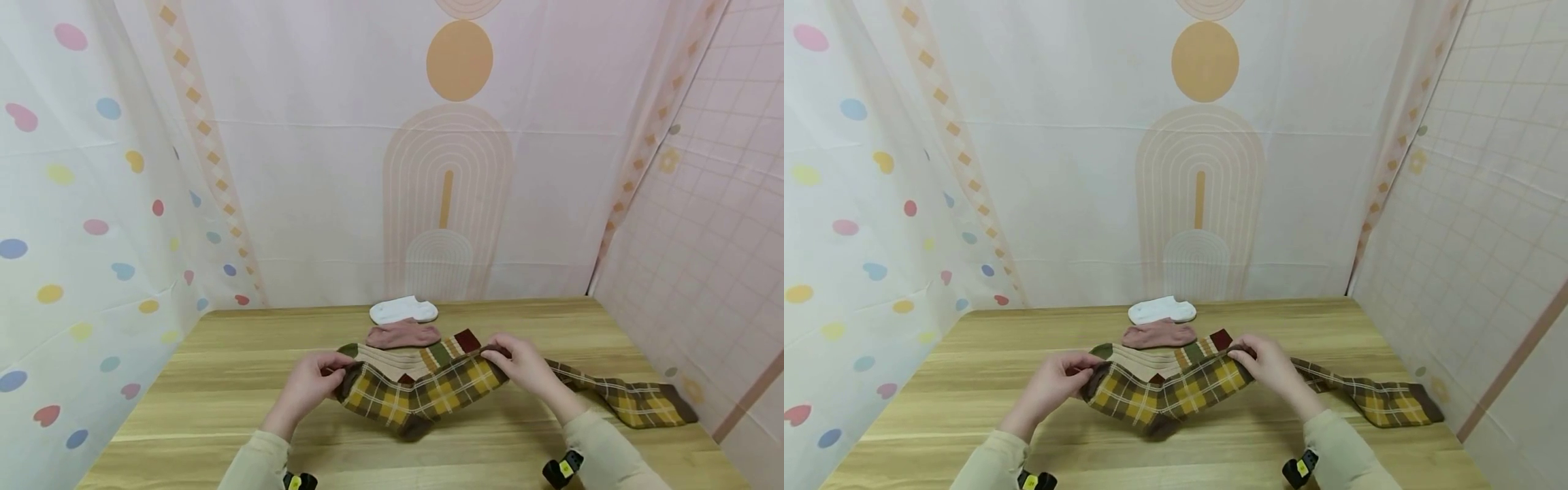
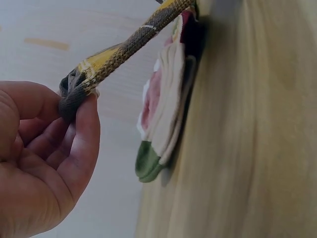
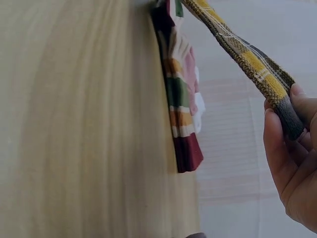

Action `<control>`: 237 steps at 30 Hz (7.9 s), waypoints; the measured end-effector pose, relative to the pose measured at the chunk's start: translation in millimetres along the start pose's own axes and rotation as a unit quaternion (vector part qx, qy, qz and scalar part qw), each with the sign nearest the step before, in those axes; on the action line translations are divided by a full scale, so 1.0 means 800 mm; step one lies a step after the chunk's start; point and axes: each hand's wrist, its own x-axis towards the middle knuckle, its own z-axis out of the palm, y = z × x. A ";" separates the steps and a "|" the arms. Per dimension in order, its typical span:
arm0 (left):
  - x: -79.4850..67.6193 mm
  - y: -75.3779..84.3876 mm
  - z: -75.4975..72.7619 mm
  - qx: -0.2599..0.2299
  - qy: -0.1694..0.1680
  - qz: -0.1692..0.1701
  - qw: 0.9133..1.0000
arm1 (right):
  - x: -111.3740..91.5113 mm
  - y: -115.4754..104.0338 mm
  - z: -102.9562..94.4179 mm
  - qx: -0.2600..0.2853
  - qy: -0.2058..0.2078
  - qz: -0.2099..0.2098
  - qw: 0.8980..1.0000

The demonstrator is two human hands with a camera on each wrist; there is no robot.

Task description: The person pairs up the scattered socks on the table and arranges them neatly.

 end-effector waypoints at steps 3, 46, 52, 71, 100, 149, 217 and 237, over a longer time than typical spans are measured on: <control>-0.002 -0.005 0.000 0.010 -0.005 0.000 1.000 | -0.003 0.002 0.003 -0.003 -0.004 -0.003 1.000; -0.004 -0.038 0.010 0.068 -0.052 -0.007 0.996 | 0.004 0.020 0.023 -0.075 -0.112 0.013 0.991; -0.002 -0.039 0.012 0.106 -0.030 -0.015 0.994 | 0.008 0.017 0.026 -0.086 -0.110 0.034 0.990; 0.004 -0.047 0.012 0.192 -0.014 0.015 0.981 | 0.013 0.026 0.038 -0.126 -0.118 0.063 0.983; -0.001 -0.039 0.002 0.203 0.023 0.067 0.977 | 0.006 0.020 0.019 -0.111 -0.107 0.094 0.984; -0.025 0.011 0.039 0.347 0.121 0.242 0.898 | -0.036 0.032 -0.052 -0.163 0.014 -0.057 0.985; -0.029 0.037 0.129 0.352 0.025 0.307 0.884 | -0.049 0.065 -0.075 -0.204 0.018 0.051 0.977; -0.015 0.063 0.136 0.302 0.050 0.311 0.900 | -0.015 0.013 -0.050 -0.136 0.095 0.013 0.986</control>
